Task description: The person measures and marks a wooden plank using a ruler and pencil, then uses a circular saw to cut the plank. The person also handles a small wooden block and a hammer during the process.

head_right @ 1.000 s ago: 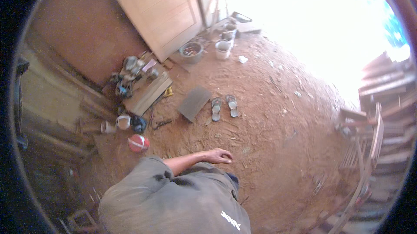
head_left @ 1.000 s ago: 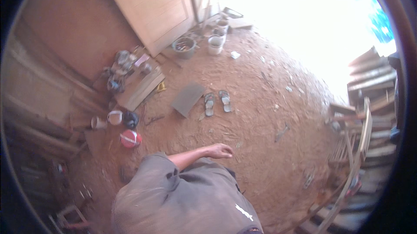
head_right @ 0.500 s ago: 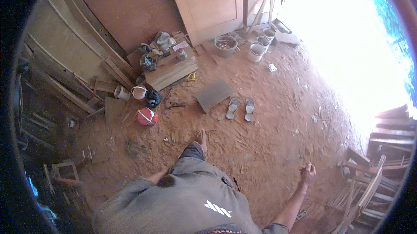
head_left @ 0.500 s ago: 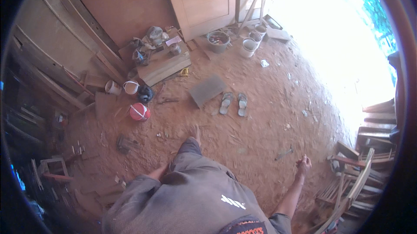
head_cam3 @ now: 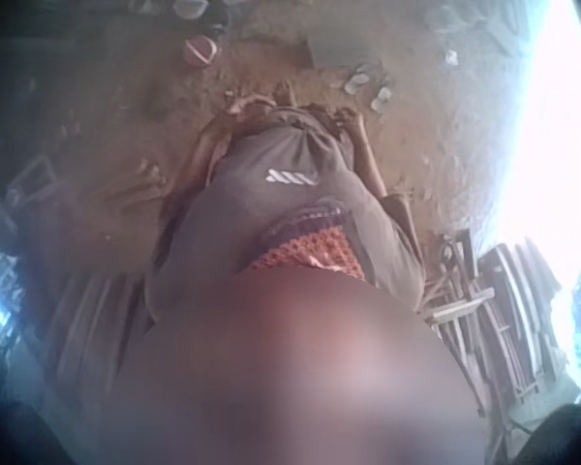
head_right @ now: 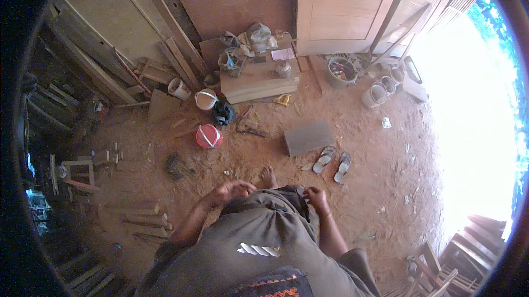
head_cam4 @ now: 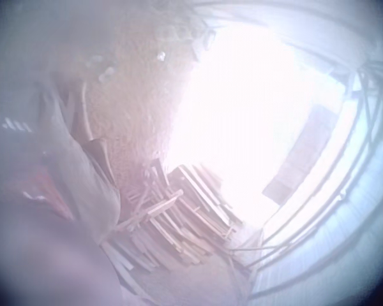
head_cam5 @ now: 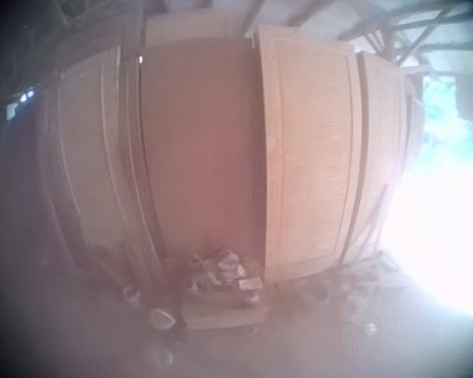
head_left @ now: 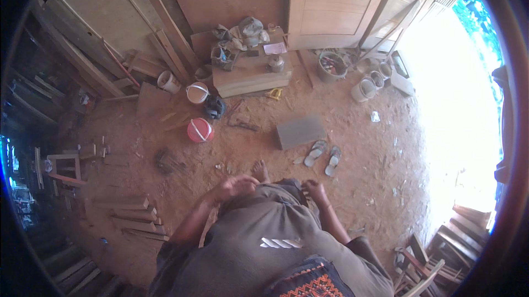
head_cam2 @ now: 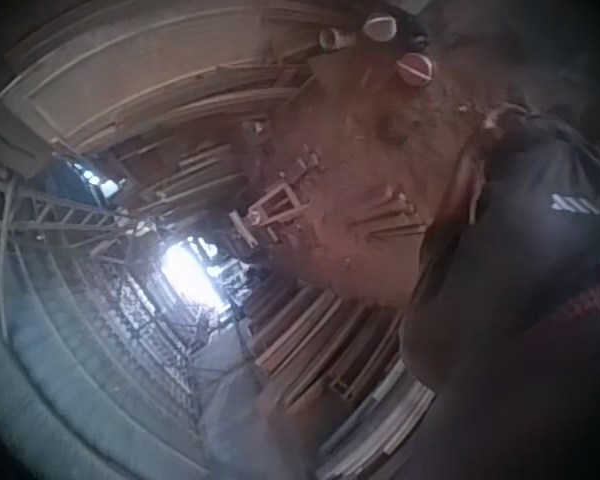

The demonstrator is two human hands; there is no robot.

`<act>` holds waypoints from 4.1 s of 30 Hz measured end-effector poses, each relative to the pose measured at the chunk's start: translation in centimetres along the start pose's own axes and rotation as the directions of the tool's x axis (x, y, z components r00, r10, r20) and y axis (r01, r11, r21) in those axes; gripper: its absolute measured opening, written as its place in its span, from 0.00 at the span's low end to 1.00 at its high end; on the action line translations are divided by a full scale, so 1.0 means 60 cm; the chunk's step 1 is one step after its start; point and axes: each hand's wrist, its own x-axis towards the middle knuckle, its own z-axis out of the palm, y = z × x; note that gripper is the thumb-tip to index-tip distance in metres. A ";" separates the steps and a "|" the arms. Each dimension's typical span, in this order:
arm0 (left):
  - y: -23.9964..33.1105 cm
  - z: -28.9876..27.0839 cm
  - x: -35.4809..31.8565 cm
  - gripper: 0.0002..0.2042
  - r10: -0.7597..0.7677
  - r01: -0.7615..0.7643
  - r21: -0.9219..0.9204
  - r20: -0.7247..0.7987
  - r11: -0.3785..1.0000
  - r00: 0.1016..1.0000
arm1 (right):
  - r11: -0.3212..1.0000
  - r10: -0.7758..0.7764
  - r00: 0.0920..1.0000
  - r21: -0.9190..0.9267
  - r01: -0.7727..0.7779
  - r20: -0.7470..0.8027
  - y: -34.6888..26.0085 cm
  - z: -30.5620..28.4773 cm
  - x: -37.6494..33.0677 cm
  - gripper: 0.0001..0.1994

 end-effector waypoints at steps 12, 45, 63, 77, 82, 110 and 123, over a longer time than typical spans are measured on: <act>0.189 -0.138 0.121 0.17 0.070 -0.072 0.232 0.015 0.970 0.997 | 0.849 -0.186 0.979 -0.514 0.121 -0.077 -0.341 0.003 0.325 0.14; 0.160 -0.253 0.296 0.14 -0.805 0.528 -0.632 -0.563 0.567 0.190 | 0.217 -0.521 0.804 -0.867 0.448 0.286 -0.794 0.220 1.203 0.10; 0.396 -0.448 0.598 0.13 -0.302 0.292 -0.114 -0.581 0.950 0.756 | 0.740 -0.657 0.750 -0.259 0.621 -0.080 -1.128 0.118 0.601 0.08; 0.749 -0.298 0.379 0.31 0.758 -0.711 -0.268 0.162 0.650 0.632 | 0.330 -0.745 0.410 0.244 0.912 -0.525 -1.038 0.201 -0.211 0.11; 0.729 -0.263 0.257 0.11 0.697 -0.603 -0.361 0.254 0.711 0.670 | 0.327 -0.679 0.394 0.226 0.918 -0.619 -0.928 0.269 -0.322 0.12; 0.601 0.458 -0.044 0.15 0.391 -0.136 -0.459 0.851 0.878 -0.351 | 0.091 -0.643 -0.380 -0.559 0.824 -0.665 -0.313 0.183 -0.977 0.17; 0.518 0.852 -0.059 0.09 0.527 0.147 -0.507 0.796 0.849 -0.298 | 0.162 -0.196 -0.848 -0.869 0.467 -0.492 -0.164 0.002 -1.080 0.09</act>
